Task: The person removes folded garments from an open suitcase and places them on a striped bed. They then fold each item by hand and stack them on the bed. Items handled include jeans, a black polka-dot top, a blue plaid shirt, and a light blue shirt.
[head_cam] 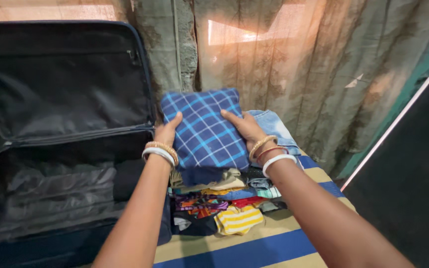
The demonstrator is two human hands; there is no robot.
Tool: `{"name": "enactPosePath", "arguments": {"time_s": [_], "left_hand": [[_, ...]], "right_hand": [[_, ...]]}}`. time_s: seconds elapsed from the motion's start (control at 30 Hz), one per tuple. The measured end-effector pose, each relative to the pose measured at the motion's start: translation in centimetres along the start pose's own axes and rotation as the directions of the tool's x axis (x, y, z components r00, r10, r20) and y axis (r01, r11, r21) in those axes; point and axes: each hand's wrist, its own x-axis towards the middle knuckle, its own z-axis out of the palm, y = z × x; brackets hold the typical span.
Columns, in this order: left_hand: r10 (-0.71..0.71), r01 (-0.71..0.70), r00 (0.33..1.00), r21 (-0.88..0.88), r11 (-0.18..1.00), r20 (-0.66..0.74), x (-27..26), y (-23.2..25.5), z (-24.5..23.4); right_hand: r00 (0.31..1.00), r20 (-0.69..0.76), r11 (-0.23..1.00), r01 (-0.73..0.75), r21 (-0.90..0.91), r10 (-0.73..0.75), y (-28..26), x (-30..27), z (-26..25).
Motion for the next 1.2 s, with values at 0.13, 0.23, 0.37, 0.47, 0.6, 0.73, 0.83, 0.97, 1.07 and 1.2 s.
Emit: {"name": "enactPosePath", "arguments": {"time_s": [0.13, 0.23, 0.37, 0.47, 0.6, 0.73, 0.83, 0.97, 1.07, 1.2], "left_hand": [[-0.105, 0.11, 0.991, 0.065, 0.992, -0.08, -1.0, -3.9, -0.9], [-0.132, 0.131, 0.988, -0.021, 0.991, -0.082, -3.4, -5.9, -1.1], [-0.181, 0.18, 0.983, -0.08, 0.98, -0.003, -6.6, -7.2, -1.0], [-0.176, 0.177, 0.984, -0.126, 0.976, 0.022, -9.4, -8.9, -1.3], [-0.19, 0.195, 0.981, -0.145, 0.97, 0.042, -13.3, -11.4, -1.8], [-0.234, 0.249, 0.966, -0.145, 0.958, 0.111, -16.4, -14.9, -2.3], [-0.144, 0.162, 0.98, -0.137, 0.977, 0.136, -17.9, -19.1, -1.8], [-0.399, 0.4, 0.912, 0.002, 0.916, 0.094, -18.0, -24.6, -1.7], [-0.469, 0.466, 0.881, 0.046, 0.883, 0.069, -18.0, -29.0, -1.0], [-0.493, 0.492, 0.867, 0.033, 0.87, 0.075, -18.8, -32.9, -0.9]], "right_hand": [[1.0, -0.014, 0.998, -0.009, -0.059, 0.008, 3.9, 0.5, -1.0], [0.997, -0.078, 0.993, -0.032, -0.11, 0.024, 5.8, -0.2, -2.2], [0.995, -0.094, 0.995, -0.049, -0.088, 0.041, 7.4, -4.1, -3.0], [0.997, -0.04, 0.997, -0.071, 0.011, 0.072, 8.4, -7.9, -3.4], [0.994, -0.086, 0.998, -0.065, -0.009, 0.064, 10.1, -12.4, -3.7], [0.991, -0.112, 0.997, -0.073, -0.004, 0.073, 12.9, -16.7, -5.1], [0.976, -0.181, 0.991, -0.128, -0.044, 0.119, 15.3, -19.0, -6.9], [0.981, -0.156, 0.99, -0.126, -0.065, 0.115, 18.8, -20.0, -9.7], [0.954, -0.205, 0.964, -0.244, -0.109, 0.218, 21.5, -20.3, -11.8], [0.966, -0.165, 0.96, -0.227, -0.162, 0.201, 25.6, -19.0, -14.0]]}}
